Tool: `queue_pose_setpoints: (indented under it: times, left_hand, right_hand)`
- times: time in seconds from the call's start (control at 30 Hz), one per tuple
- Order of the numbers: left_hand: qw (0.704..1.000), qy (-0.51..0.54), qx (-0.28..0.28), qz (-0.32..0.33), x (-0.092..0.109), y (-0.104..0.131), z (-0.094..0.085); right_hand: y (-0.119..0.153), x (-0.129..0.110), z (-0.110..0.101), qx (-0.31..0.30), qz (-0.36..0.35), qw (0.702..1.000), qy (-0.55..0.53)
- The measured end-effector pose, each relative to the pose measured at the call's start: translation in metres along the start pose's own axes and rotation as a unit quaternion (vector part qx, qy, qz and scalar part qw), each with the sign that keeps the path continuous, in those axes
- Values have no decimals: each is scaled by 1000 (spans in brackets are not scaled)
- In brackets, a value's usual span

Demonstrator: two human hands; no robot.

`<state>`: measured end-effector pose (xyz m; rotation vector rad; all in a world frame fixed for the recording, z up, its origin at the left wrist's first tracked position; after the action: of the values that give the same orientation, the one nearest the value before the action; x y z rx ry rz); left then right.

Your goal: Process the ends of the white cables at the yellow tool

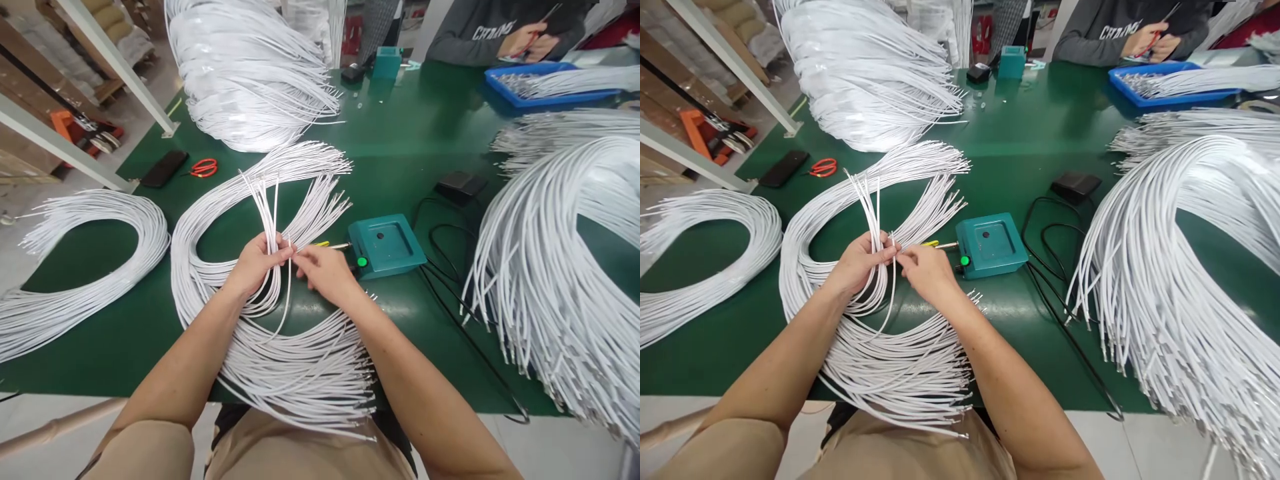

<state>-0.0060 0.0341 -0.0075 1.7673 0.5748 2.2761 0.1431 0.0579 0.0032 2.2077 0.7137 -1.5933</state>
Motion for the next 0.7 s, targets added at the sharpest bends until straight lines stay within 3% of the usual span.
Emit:
queue_pose_setpoints:
  times: [0.07, 0.13, 0.33, 0.57, 0.7]
  left_hand:
    - [1000, -23, 14, 5, -2, -1, 0]
    - [999, -44, 20, 15, -5, -1, 0]
    - [988, -140, 19, 68, -9, -1, -1]
    - [984, -163, 29, 65, -7, 1, 0]
    - [986, -151, 22, 62, -5, 2, 2]
  right_hand:
    - [-2, -2, -11, 89, -31, 995, -15]
    - [-3, -2, -15, 116, -44, 991, -44]
    - [-4, 0, -6, 136, -39, 990, -10]
    - [-7, 8, -2, 138, -19, 965, -220]
    - [-6, 7, -1, 114, 35, 930, -349]
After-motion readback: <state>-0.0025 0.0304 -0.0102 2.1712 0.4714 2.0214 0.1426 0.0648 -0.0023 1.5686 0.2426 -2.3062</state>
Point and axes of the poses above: each hand's wrist, its own y-axis away from the middle knuckle, its own z-axis out of the palm, x = y × z, the point moved 3 cm from there along -y, towards the middle knuckle, and after that the axes turned 13 degrees about -z, right-handed, at the moved point
